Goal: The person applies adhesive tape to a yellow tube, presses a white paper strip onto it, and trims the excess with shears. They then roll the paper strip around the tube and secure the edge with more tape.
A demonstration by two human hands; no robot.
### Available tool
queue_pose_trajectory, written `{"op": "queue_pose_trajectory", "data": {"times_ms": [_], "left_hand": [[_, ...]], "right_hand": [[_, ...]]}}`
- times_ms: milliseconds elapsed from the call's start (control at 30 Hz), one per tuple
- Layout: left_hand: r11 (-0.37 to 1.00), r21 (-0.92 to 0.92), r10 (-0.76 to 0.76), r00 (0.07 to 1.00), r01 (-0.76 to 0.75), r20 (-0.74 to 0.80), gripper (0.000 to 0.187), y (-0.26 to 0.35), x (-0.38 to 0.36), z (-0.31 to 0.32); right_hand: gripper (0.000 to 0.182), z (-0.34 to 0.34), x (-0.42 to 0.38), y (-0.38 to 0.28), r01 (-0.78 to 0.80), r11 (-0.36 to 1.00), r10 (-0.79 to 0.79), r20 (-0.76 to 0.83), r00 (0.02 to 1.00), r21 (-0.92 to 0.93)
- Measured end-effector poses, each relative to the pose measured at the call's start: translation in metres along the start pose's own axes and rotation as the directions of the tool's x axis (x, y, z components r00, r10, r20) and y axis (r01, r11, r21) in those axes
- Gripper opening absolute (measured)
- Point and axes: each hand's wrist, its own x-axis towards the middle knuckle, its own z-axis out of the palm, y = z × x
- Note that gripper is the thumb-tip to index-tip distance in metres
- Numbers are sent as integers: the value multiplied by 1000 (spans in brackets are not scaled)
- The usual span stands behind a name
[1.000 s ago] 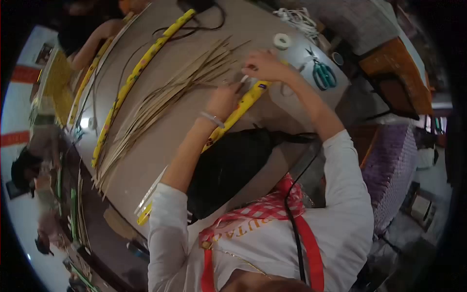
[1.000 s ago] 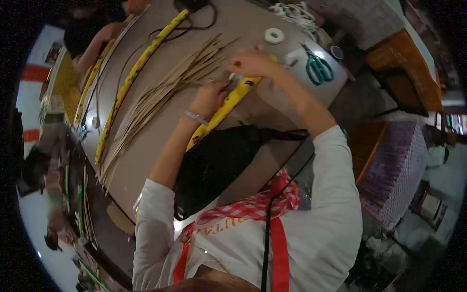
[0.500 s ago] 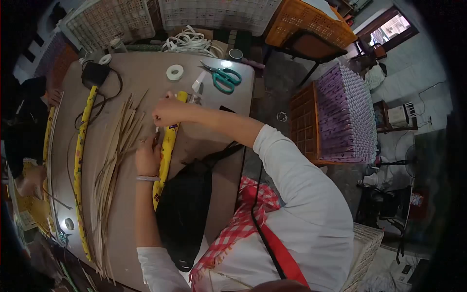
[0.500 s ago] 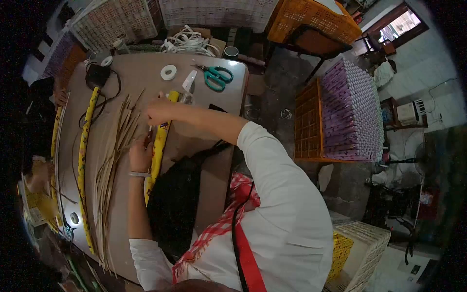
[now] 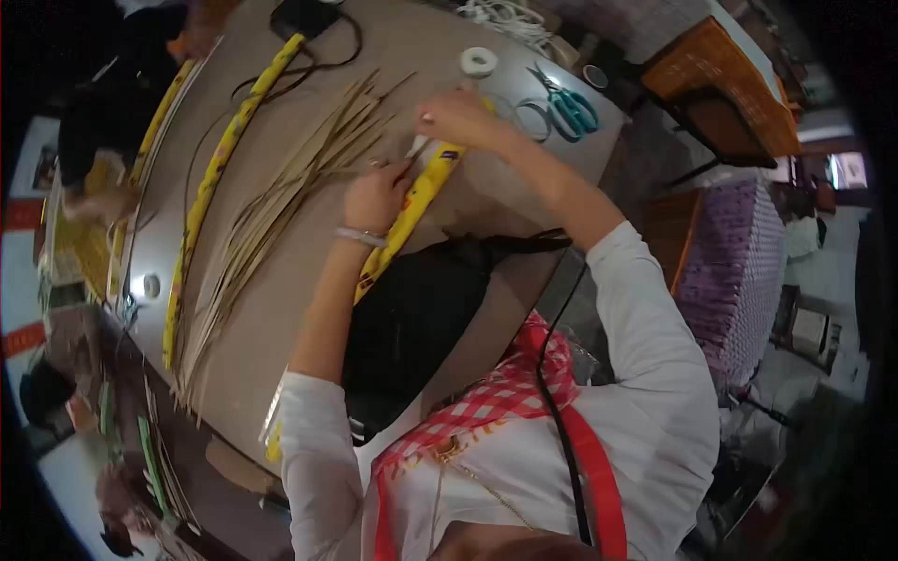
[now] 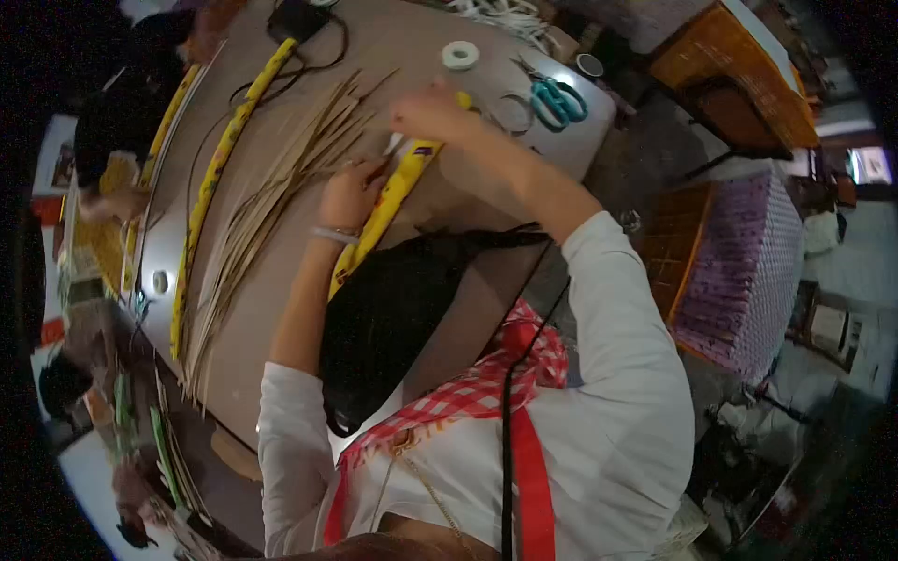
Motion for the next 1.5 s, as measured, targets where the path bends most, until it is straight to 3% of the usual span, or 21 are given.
{"op": "queue_pose_trajectory", "data": {"times_ms": [33,67,133,200,267,333,400,433,500,567,767,900,967,1033,1067,1167,1233,1300,1433,1500], "left_hand": [[998,15,-61,998,60,28,25,5,0,-2],[994,23,-110,992,109,53,26,7,0,-2],[998,14,-68,998,68,-12,28,3,0,0],[988,-45,-143,988,146,66,29,5,1,-1],[996,-20,-91,996,91,24,26,-2,1,7],[996,9,-92,995,92,25,28,-4,2,7],[991,13,-135,990,134,49,28,-2,2,7],[991,5,-133,990,133,41,29,-2,2,7],[988,3,-156,986,156,58,29,-1,2,5],[985,-2,-171,982,172,75,29,-1,2,5],[985,-92,-141,988,146,58,27,-6,2,9],[992,-1,-129,990,129,57,28,-4,2,7],[993,-6,-120,992,121,46,28,-6,2,9],[993,-15,-115,993,116,38,28,-5,2,8],[992,-18,-126,991,127,45,28,-4,1,7],[991,-12,-134,990,135,53,28,-4,2,7],[991,-6,-132,990,132,53,28,-5,2,8],[990,-9,-137,988,138,66,28,-4,2,7],[993,-17,-116,992,117,41,27,-1,1,5],[991,-25,-128,991,129,40,26,1,0,4]], "right_hand": [[16,1,4,3,-32,991,35,18,999,-131],[16,-3,5,3,-48,991,54,45,998,-127],[17,-13,8,4,-73,989,83,76,994,-127],[18,-15,9,13,-69,990,79,82,993,-121],[18,-16,8,23,-31,990,30,-7,1000,-138],[18,-23,8,24,-75,983,67,-52,996,-165],[19,-36,10,29,-181,945,195,25,981,-274],[20,-34,10,36,-196,937,186,-60,981,-290],[20,-41,9,47,-227,955,219,-63,974,-188],[22,-46,10,57,-215,948,192,-118,974,-234],[27,-59,7,85,-330,933,319,-99,943,-141],[32,-69,9,106,-406,913,403,-82,911,-24],[35,-82,6,106,-426,901,411,-151,899,-82],[37,-98,5,107,-570,813,574,-5,819,-117],[37,-82,1,130,-505,855,473,-223,852,-118],[37,-59,0,199,-453,861,396,-253,883,-233],[33,-66,-2,188,-499,845,459,-216,862,-194],[28,-78,-9,162,-691,704,671,-165,722,-164],[25,-66,-17,149,-693,644,661,-219,718,-324],[19,-52,-23,145,-575,694,269,-586,764,-432]]}}
